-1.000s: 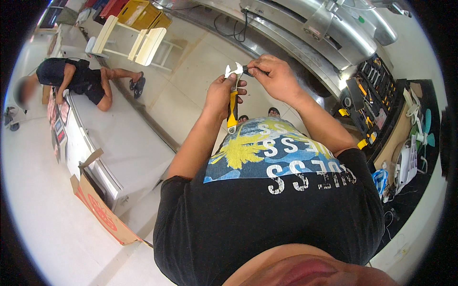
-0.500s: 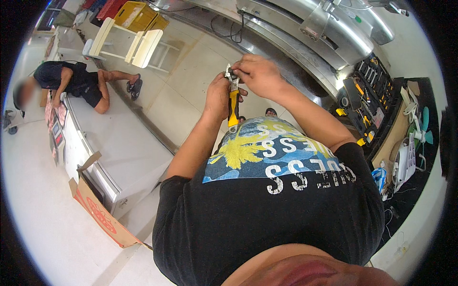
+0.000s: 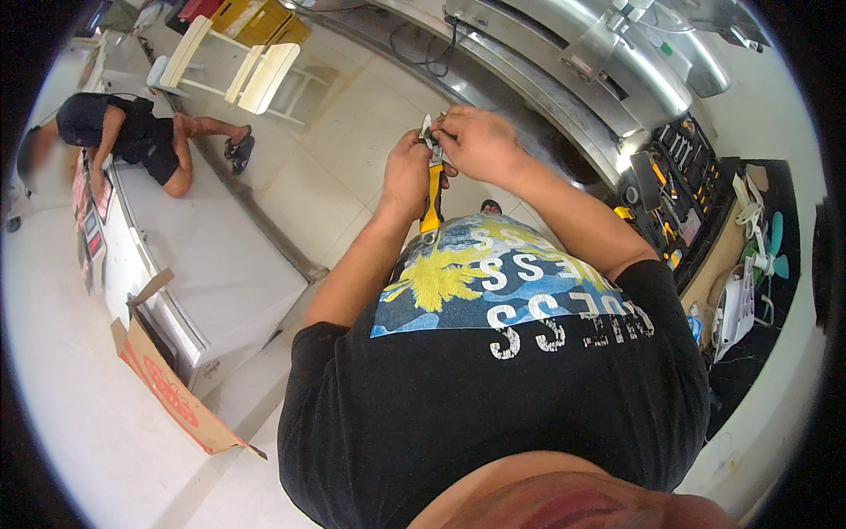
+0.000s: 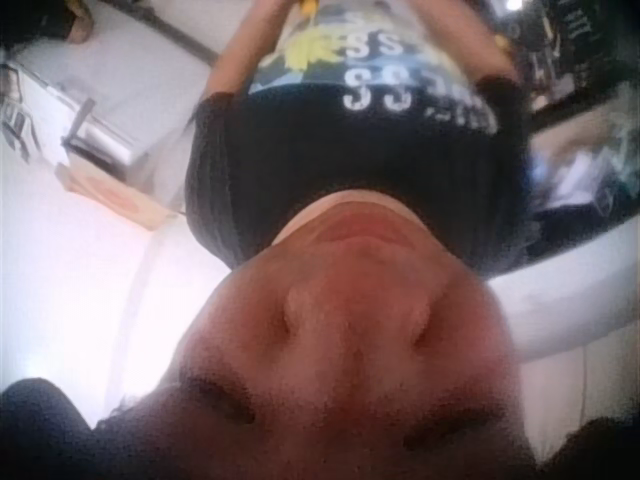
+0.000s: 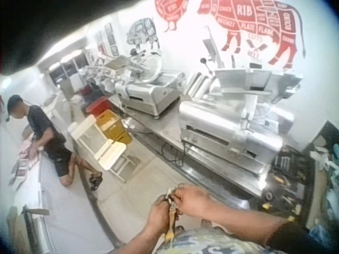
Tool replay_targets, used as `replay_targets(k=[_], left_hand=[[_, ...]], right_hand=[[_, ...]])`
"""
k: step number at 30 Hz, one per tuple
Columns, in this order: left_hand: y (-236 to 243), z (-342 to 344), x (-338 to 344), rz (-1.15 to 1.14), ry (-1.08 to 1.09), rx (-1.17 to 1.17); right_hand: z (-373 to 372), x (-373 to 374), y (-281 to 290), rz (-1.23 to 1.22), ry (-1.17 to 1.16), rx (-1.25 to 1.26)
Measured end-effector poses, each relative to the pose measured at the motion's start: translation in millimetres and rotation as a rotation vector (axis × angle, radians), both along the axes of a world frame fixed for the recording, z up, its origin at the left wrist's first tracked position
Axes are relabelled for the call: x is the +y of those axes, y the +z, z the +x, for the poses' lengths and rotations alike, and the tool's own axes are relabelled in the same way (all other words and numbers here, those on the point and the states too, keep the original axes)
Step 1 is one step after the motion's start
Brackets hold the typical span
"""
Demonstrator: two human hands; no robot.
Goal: The person uses a cloth to wipe a pair of pliers and then places them into a toolbox. The person also handles a small white object and a mobile phone before organizing the tools.
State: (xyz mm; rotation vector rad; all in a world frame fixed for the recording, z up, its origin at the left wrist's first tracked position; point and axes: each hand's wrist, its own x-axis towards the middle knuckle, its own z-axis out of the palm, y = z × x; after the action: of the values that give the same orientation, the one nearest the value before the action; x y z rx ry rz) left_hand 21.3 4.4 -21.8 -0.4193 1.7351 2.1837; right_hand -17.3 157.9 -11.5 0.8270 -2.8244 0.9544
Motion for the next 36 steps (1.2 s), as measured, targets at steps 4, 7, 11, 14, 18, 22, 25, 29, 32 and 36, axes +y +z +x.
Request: replay_targets(k=[4, 7, 11, 14, 18, 22, 25, 29, 32, 36], left_hand=[[2.9, 2.2, -4.7, 0.025, -0.022, -0.004], [-3.3, 2.5, -1.5, 0.06, -0.015, -0.026], [-5.2, -0.6, -11.5, 0.101, -0.023, -0.03], [-0.6, -1.3, -13.0, 0.119, -0.005, -0.035], [-4.5, -2.0, -12.8, 0.153, -0.006, -0.052], [-6.9, -2.6, -15.8, 0.172, -0.001, -0.072], [-3.1, -3.1, -16.6, 0.18, 0.012, -0.071], [-5.4, -3.2, -17.2, 0.166, 0.012, -0.061], [-8.4, -1.2, -18.1, 0.179, 0.024, -0.048], [-9.7, -2.9, -18.7, 0.182, 0.039, -0.079]], right_hand=[[4.3, 2.8, -2.4, -0.043, 0.058, 0.01], [1.1, 2.7, -6.9, -0.023, 0.078, 0.041], [2.9, 0.4, 6.5, 0.006, 0.145, 0.116], [-1.2, 6.2, 3.3, -0.13, 0.202, -0.077], [-15.1, 18.0, 7.1, -0.217, 0.118, -0.082], [-13.7, 22.3, 23.9, -0.387, 0.029, -0.535], [-13.8, 20.7, 27.0, -0.477, -0.017, -0.721], [-13.3, 20.5, 22.5, -0.725, -0.065, -0.952], [-17.6, 29.0, 8.1, -1.142, 0.177, -1.165], [-18.0, 27.6, 15.5, -1.081, 0.166, -1.14]])
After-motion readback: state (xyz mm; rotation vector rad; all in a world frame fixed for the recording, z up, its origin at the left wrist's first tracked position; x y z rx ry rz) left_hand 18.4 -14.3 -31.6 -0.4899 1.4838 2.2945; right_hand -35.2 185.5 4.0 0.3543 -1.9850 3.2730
